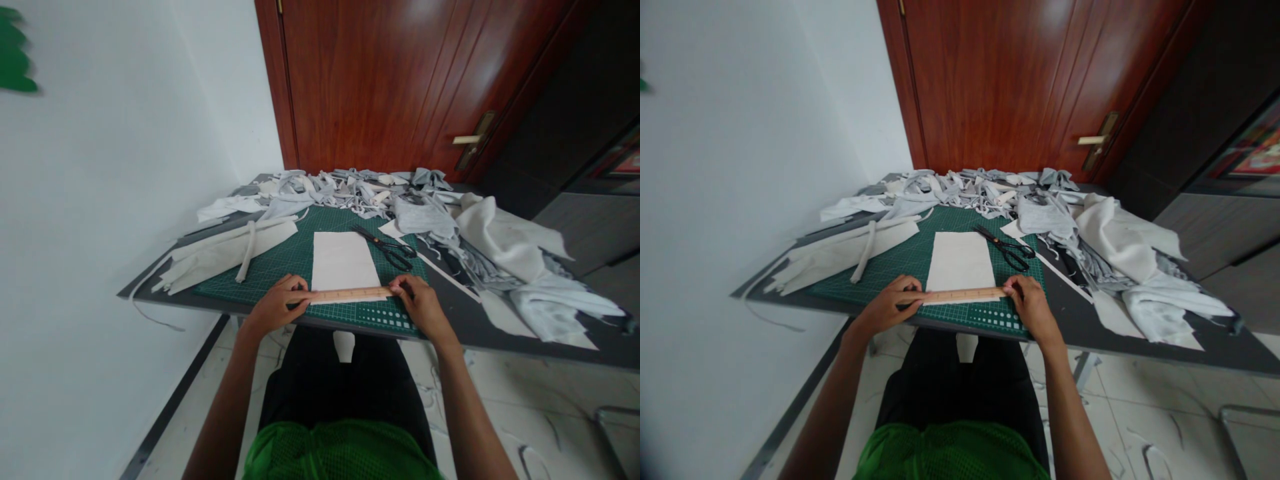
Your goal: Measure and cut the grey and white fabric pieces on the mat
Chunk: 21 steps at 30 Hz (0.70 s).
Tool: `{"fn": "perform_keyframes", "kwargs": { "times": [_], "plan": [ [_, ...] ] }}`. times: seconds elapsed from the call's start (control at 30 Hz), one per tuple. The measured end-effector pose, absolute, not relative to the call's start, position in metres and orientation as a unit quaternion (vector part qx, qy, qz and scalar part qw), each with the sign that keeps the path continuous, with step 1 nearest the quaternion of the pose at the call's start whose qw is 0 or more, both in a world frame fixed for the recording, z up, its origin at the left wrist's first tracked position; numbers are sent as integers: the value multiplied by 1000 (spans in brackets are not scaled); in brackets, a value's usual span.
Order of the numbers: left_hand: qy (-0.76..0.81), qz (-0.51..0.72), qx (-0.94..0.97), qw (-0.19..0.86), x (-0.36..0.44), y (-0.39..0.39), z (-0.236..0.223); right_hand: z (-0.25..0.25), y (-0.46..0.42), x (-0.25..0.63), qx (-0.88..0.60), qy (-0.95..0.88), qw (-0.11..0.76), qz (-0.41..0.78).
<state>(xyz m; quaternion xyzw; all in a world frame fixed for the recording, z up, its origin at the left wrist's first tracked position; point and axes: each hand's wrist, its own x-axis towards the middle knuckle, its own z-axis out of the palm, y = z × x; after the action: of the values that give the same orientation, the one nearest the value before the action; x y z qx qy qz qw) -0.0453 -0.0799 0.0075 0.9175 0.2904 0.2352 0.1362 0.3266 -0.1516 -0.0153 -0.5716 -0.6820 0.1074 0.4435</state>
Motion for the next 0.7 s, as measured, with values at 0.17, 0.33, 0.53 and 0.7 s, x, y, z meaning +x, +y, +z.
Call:
{"fn": "perform_keyframes", "kwargs": {
  "times": [0.17,0.33,0.53,0.7],
  "plan": [
    [291,238,916,141,-44,-81,8,-17,-151,327,-577,-682,438,102],
    [293,244,913,144,-43,-82,10,-18,-151,327,-581,-681,435,94],
    [292,245,913,143,-43,-83,10,-16,-152,327,-580,-683,434,97],
    [290,245,914,144,-43,-83,10,-17,-152,328,-579,-685,431,94]
  ]
}}
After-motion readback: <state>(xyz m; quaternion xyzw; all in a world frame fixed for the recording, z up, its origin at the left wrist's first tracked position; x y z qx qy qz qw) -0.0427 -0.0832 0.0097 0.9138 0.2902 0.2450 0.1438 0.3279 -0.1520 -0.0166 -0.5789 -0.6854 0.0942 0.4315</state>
